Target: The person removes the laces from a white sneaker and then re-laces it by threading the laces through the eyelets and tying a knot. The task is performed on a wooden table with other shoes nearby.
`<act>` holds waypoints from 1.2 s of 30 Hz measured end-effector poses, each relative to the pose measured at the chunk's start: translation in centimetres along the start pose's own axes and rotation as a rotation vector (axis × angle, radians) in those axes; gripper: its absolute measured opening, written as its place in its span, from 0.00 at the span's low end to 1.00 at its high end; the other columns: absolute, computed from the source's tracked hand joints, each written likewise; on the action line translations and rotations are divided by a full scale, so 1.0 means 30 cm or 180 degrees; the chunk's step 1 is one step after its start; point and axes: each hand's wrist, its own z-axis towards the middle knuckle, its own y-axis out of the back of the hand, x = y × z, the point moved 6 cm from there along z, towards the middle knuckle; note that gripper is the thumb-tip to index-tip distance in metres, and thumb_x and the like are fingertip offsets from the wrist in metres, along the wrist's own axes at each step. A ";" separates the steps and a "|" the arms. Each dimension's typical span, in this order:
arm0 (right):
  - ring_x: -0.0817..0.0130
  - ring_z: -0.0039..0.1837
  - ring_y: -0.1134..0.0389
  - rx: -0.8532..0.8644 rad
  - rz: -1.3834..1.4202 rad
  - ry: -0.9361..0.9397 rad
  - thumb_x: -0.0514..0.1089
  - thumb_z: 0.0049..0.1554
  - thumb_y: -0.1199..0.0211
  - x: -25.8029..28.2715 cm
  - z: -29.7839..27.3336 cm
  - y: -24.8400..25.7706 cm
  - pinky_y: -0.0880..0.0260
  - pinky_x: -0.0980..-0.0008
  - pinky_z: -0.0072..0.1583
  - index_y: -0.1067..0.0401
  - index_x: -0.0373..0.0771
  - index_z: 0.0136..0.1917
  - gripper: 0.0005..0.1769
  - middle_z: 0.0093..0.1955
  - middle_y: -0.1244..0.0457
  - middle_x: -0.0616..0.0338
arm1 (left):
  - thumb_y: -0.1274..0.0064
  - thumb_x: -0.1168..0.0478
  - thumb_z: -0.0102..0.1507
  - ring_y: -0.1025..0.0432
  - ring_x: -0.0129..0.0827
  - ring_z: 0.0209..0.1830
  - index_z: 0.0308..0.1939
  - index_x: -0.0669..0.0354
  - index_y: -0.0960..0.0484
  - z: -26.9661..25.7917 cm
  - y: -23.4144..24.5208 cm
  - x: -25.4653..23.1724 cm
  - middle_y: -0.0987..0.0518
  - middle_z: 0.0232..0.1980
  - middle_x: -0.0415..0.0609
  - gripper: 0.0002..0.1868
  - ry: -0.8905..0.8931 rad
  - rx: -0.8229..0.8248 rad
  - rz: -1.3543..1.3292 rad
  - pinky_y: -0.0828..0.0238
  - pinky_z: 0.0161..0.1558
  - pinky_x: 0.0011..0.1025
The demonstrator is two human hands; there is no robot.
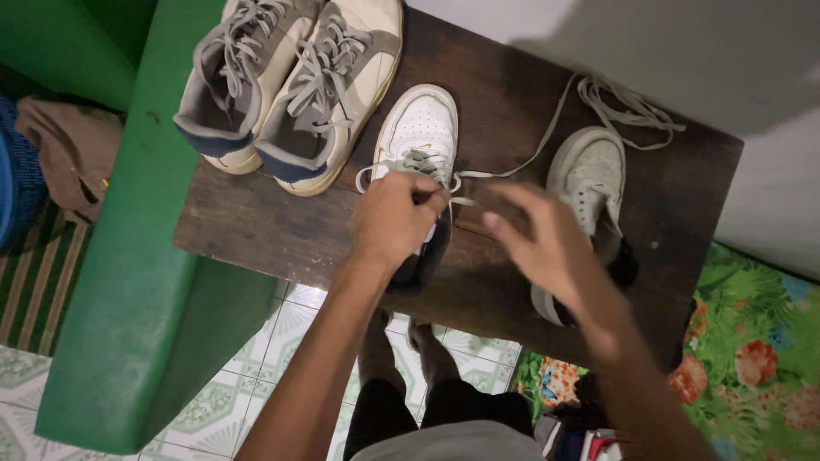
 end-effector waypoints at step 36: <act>0.56 0.50 0.25 0.0480 0.0819 -0.0696 0.48 0.61 0.38 0.028 0.077 -0.106 0.28 0.63 0.51 0.21 0.33 0.54 0.16 0.46 0.27 0.46 | 0.41 0.54 0.62 0.23 0.63 0.50 0.57 0.66 0.21 -0.164 0.051 0.105 0.19 0.51 0.68 0.24 -0.0258 -0.1136 -0.0446 0.27 0.51 0.49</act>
